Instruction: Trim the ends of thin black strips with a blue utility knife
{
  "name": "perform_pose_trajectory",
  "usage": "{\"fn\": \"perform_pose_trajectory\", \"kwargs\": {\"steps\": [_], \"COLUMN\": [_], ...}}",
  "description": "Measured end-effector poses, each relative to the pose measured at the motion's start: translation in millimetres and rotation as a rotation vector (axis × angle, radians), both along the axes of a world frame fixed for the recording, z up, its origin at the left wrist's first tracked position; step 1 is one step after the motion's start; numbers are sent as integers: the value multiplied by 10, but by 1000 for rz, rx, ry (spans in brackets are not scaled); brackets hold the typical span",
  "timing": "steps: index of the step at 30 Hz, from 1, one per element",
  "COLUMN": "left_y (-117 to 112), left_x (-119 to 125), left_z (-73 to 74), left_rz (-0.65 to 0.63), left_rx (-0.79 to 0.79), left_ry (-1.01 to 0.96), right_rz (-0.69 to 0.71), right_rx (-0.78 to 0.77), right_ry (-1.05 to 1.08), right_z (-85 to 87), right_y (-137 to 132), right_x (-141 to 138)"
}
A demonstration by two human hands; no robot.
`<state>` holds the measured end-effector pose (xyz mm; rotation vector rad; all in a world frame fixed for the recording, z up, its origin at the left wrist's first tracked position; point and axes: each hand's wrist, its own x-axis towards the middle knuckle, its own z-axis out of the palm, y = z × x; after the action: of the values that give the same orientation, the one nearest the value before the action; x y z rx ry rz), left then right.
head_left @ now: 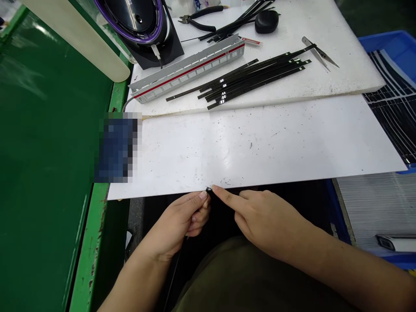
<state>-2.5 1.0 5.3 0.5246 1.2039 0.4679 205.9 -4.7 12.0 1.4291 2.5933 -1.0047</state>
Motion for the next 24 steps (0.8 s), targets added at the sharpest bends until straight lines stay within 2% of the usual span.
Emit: {"fn": "perform_pose_trajectory", "kwargs": {"steps": [14, 24], "left_y": [-2, 11], "left_x": [1, -4], "left_z": [-36, -33], "left_rz": [5, -9], "left_rx": [3, 9], "left_ry": [4, 13], "right_rz": [64, -20], "right_rx": [138, 47], "right_ry": [-158, -39], "right_z": [-27, -18], "right_y": [-26, -60], "right_x": [-32, -3]}}
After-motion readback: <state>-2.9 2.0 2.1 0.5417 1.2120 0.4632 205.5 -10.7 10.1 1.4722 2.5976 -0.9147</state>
